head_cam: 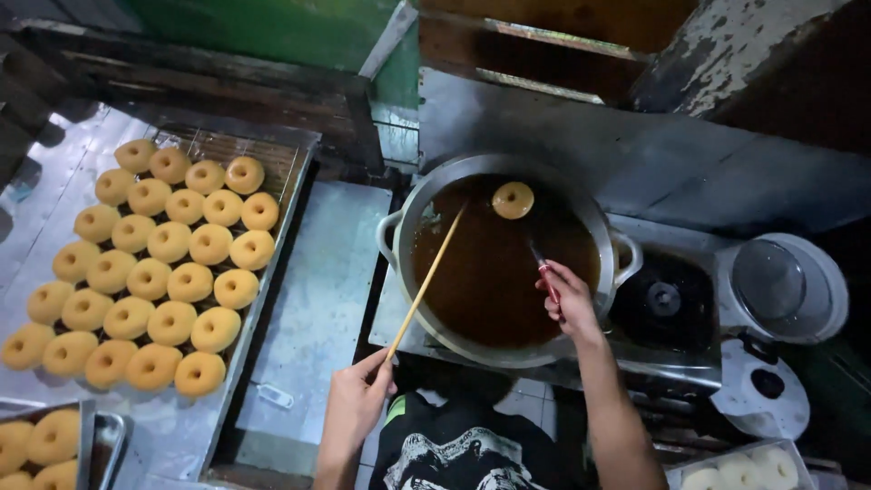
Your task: Removing fried donuts from a large pot of oil using a slotted spoon and a wooden stick, and then placing raw dough rings into the oil to fry.
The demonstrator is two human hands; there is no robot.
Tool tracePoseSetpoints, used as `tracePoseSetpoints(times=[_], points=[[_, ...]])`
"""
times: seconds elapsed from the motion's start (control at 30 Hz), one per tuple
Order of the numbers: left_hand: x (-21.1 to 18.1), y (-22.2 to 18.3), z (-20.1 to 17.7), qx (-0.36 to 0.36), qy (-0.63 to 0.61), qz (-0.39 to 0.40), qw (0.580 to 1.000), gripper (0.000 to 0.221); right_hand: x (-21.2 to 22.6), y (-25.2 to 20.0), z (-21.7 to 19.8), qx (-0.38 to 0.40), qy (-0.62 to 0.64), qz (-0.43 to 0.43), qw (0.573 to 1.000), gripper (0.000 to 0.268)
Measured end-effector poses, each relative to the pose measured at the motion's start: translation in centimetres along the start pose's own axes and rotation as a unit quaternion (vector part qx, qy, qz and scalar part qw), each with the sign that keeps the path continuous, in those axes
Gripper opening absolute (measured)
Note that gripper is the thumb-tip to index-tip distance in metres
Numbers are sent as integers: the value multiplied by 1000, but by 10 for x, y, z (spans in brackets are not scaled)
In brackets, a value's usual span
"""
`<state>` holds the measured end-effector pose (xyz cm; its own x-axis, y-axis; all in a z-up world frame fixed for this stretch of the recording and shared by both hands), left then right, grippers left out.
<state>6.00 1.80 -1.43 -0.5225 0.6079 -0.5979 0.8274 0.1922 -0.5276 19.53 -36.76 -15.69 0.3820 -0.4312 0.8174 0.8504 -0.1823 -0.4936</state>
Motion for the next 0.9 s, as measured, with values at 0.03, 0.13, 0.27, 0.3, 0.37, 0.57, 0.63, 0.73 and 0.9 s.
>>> tracePoseSetpoints(times=[0.03,0.13,0.27,0.3,0.37,0.57,0.63,0.73,0.9], points=[[1,-3,2,-4,-3,-2,1000,36,-1,-3,0,5,-2,1,1000,37],[5,-13,7,-15,-6,-16,1000,35,-1,-16,12,63,41,30,997,32],[5,-24,7,-38,25,-2,999,30,1,-42,34,103,-5,53,993,32],[5,-26,7,-42,27,-5,999,31,0,-47,38,105,-2,62,993,33],[14,-24,12,-47,26,-22,998,31,4,-63,51,115,-23,78,990,35],[30,-23,16,-77,1,-32,997,34,-5,-95,75,158,-108,86,978,43],[37,-22,15,-83,-2,-34,996,34,-17,-100,73,160,-139,81,974,45],[44,-18,12,-101,-26,-20,994,33,-25,-113,72,201,-189,11,961,39],[37,-14,-9,-122,-73,-17,990,34,-20,-149,72,141,-265,100,949,48]])
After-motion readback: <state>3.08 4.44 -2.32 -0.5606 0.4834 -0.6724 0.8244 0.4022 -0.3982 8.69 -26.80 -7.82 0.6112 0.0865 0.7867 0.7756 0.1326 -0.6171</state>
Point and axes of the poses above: each hand's wrist, its own y-axis towards the middle knuckle, its own z-axis out of the palm, x = y × z, the point moved 5 cm from there along y, towards the middle knuckle, and after that the axes turned 14 degrees about y, right-handed, at the moved point
